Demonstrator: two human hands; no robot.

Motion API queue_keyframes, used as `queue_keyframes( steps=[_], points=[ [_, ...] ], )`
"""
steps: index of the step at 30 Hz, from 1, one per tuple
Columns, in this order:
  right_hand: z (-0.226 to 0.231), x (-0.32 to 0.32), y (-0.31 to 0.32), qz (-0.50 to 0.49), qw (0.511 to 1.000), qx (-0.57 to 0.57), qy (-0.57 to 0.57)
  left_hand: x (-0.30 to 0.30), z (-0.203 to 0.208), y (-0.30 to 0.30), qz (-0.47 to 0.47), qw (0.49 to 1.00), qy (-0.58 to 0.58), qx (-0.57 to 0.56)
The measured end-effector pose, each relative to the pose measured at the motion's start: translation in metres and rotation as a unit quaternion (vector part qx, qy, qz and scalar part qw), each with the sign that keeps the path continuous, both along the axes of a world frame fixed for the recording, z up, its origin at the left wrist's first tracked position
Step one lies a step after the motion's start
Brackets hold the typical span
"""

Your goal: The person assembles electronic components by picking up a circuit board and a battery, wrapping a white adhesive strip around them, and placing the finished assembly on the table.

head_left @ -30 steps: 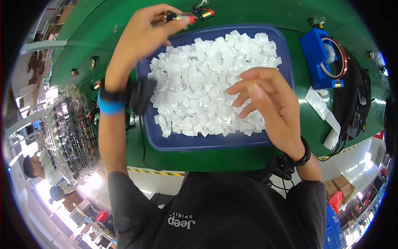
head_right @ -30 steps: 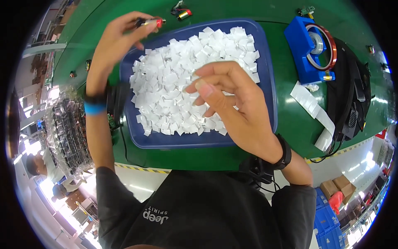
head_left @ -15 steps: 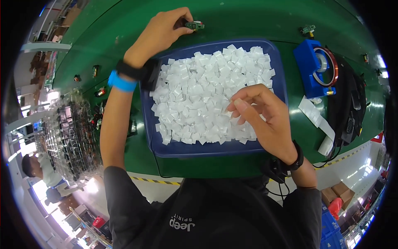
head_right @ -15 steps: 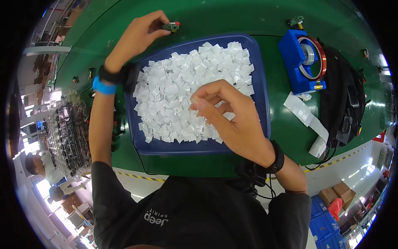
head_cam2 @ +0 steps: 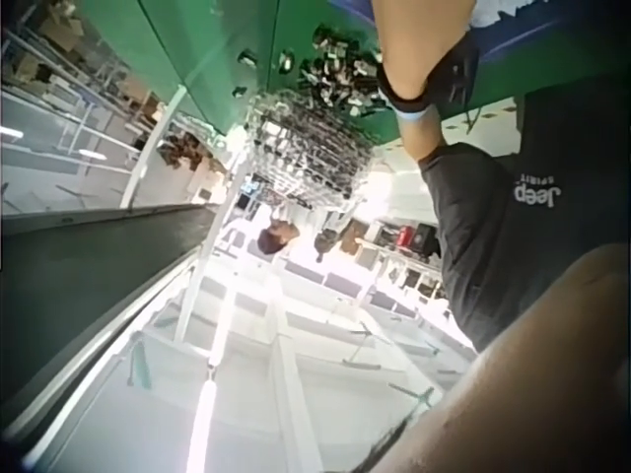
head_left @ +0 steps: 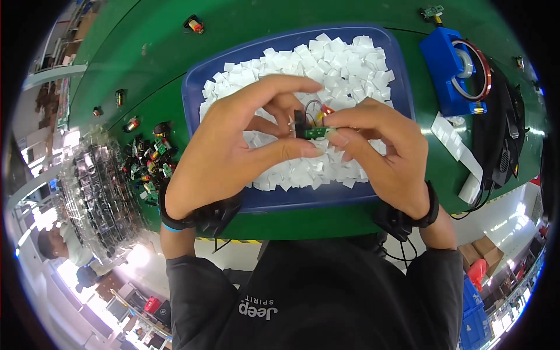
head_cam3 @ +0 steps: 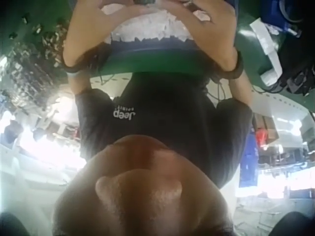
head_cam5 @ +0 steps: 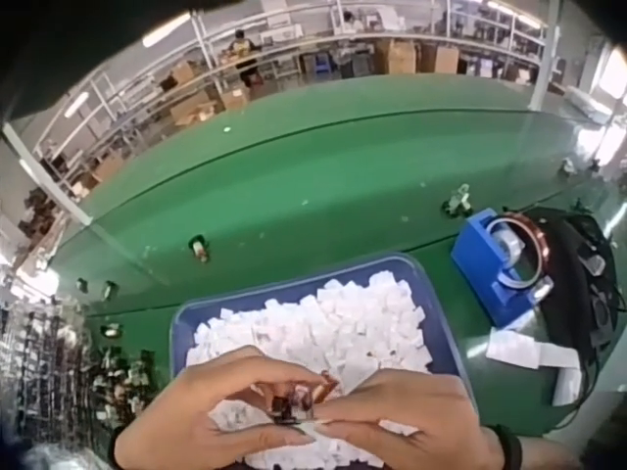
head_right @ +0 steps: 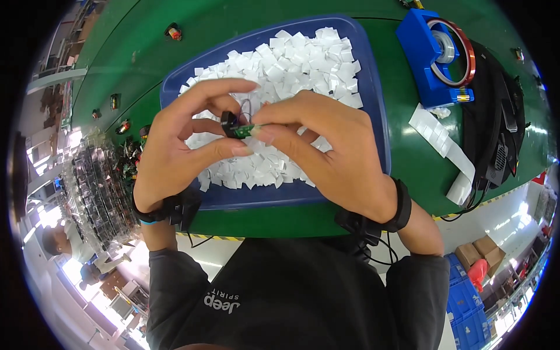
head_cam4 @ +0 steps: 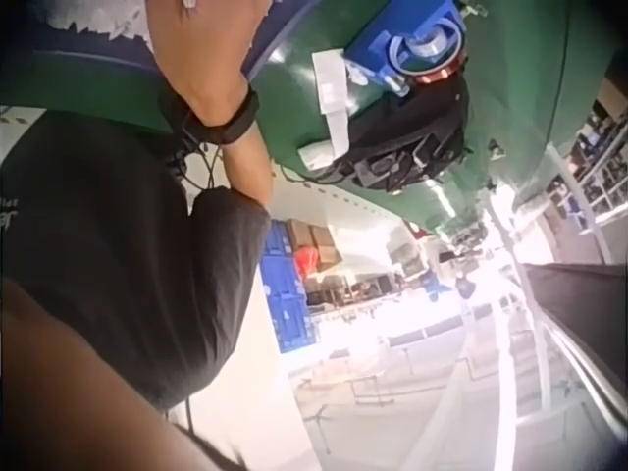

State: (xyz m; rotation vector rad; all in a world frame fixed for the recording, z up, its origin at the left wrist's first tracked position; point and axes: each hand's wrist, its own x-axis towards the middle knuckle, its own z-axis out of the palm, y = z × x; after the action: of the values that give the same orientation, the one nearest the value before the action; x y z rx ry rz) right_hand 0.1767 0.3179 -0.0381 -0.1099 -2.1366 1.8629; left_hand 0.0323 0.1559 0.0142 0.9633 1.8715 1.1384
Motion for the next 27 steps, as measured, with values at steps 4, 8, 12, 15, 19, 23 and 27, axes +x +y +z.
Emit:
queue_keyframes(
  steps=[4, 8, 12, 15, 19, 23, 27],
  points=[
    [0.0, 0.001, -0.002, -0.01, 0.999, 0.036, 0.028, 0.003, -0.009, -0.003, -0.022, 0.997, 0.06, 0.041],
    [0.004, 0.002, -0.007, -0.021, 1.0, -0.006, -0.016, 0.002, -0.031, -0.01, -0.025, 0.952, 0.25, 0.175],
    [-0.004, 0.001, -0.004, -0.042, 0.999, 0.002, 0.029, 0.008, -0.032, -0.009, -0.018, 0.913, 0.342, 0.222],
    [-0.005, 0.0, -0.002, -0.048, 0.996, 0.037, 0.07, 0.015, -0.021, -0.012, 0.05, 0.955, 0.231, 0.18],
    [-0.003, 0.0, 0.003, -0.028, 0.987, 0.125, 0.1, 0.007, -0.017, -0.02, 0.1, 0.965, -0.242, 0.032],
    [-0.005, -0.002, 0.003, -0.009, 0.976, 0.191, 0.104, 0.013, -0.019, -0.015, 0.081, 0.938, -0.336, 0.012],
    [-0.001, -0.003, 0.0, -0.057, 0.992, 0.116, -0.002, 0.021, -0.023, -0.013, 0.068, 0.984, -0.164, 0.016]
  ],
)
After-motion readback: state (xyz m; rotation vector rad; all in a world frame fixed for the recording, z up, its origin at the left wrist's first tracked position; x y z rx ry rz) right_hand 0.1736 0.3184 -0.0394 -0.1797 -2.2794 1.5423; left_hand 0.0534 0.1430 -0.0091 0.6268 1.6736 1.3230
